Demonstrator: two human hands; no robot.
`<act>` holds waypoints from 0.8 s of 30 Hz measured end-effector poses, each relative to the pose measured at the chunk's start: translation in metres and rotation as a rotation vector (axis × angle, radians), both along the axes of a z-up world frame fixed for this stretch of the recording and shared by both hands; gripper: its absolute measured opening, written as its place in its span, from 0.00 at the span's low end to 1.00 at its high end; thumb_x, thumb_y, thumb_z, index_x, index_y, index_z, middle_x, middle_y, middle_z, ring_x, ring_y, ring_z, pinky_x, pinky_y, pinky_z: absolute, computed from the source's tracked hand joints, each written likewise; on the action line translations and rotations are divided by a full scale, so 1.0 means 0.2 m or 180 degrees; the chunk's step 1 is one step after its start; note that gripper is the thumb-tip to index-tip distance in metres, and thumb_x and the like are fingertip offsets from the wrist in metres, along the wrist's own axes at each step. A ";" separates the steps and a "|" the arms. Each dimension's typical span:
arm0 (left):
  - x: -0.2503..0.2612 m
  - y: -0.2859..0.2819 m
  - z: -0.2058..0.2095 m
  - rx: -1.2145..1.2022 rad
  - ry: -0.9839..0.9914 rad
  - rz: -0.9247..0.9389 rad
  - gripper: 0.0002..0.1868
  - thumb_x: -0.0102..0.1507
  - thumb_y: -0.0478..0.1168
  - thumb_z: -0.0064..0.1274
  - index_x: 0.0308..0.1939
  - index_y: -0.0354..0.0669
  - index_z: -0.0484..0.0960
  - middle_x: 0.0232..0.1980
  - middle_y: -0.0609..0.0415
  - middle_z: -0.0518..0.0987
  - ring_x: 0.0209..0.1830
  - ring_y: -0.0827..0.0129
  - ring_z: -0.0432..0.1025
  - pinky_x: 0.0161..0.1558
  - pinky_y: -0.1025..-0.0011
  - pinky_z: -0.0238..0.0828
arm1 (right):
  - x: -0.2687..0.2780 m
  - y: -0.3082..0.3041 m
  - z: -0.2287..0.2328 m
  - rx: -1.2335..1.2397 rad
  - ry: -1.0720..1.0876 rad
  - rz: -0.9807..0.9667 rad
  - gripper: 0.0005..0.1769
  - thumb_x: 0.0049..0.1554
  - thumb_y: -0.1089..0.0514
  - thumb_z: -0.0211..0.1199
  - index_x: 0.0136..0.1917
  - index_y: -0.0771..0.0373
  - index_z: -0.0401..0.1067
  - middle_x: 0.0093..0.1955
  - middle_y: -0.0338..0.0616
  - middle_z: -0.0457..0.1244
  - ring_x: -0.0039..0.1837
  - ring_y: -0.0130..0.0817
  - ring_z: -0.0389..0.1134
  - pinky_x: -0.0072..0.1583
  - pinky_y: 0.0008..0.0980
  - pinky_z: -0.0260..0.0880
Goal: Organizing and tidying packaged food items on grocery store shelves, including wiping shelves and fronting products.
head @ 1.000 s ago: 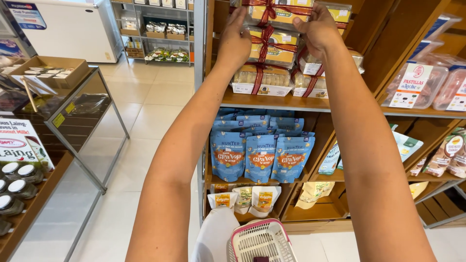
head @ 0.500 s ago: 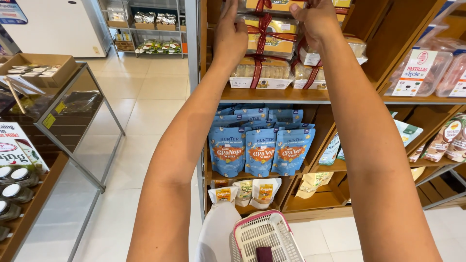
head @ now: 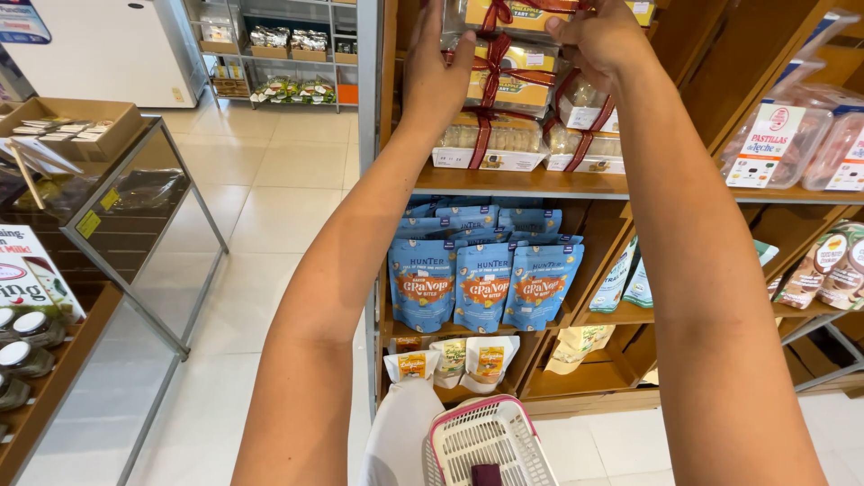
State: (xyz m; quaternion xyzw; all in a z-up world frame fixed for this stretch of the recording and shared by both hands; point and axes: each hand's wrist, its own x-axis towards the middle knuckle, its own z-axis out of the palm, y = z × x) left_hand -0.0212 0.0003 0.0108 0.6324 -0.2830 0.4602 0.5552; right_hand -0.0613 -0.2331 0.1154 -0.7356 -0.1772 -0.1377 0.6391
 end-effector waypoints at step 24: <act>-0.51 -0.63 0.15 0.1440 0.0815 0.0225 0.11 0.65 0.38 0.49 0.40 0.33 0.84 0.38 0.33 0.81 0.40 0.39 0.77 0.43 0.49 0.74 | -0.21 -0.82 -0.17 -0.1174 0.0879 -0.1493 0.30 0.65 0.41 0.61 0.54 0.77 0.71 0.47 0.46 0.64 0.45 0.37 0.69 0.48 0.39 0.79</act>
